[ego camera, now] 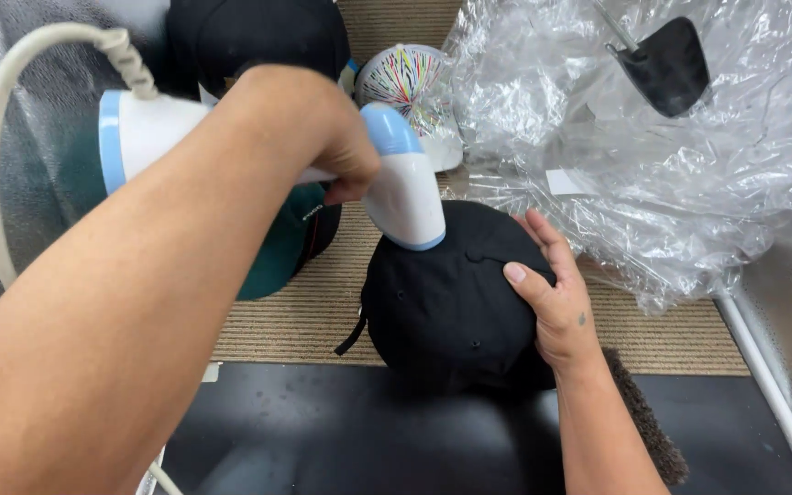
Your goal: The person is cleaning a black baseball cap using a wooden brush to remove lint and then using a handheld steamer to treat the fabric.
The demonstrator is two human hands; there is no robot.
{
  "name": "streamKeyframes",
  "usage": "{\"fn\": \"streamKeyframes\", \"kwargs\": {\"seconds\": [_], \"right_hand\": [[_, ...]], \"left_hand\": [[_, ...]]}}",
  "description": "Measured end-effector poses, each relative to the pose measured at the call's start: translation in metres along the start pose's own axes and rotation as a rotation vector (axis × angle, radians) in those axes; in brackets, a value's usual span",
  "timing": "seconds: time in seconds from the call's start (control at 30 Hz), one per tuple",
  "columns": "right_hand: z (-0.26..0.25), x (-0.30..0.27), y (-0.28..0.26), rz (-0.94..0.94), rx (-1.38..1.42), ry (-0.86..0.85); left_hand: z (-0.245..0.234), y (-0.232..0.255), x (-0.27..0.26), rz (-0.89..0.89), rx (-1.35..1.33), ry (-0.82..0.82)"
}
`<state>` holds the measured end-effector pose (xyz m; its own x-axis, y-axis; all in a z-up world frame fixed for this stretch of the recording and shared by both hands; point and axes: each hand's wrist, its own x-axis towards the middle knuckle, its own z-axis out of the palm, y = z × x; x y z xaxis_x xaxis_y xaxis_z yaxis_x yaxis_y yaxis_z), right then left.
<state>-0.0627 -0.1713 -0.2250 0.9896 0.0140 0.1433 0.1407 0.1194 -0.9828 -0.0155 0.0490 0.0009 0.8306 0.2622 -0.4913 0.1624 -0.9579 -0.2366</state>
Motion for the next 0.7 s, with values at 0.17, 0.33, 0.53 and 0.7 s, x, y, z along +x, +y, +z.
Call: {"fn": "streamKeyframes", "kwargs": {"seconds": [0.17, 0.33, 0.53, 0.7], "right_hand": [[0.003, 0.002, -0.001, 0.016, 0.061, 0.023], [0.002, 0.0, -0.006, 0.008, -0.034, 0.039], [0.002, 0.001, -0.01, 0.056, -0.078, 0.093], [-0.006, 0.006, 0.005, -0.032, -0.049, 0.0]], "left_hand": [[-0.006, 0.011, -0.002, 0.056, 0.029, 0.052], [-0.022, 0.059, 0.007, 0.172, 0.138, 0.053], [-0.029, 0.092, 0.001, 0.302, 0.221, 0.139], [-0.013, 0.051, -0.003, 0.176, 0.138, 0.102]]}}
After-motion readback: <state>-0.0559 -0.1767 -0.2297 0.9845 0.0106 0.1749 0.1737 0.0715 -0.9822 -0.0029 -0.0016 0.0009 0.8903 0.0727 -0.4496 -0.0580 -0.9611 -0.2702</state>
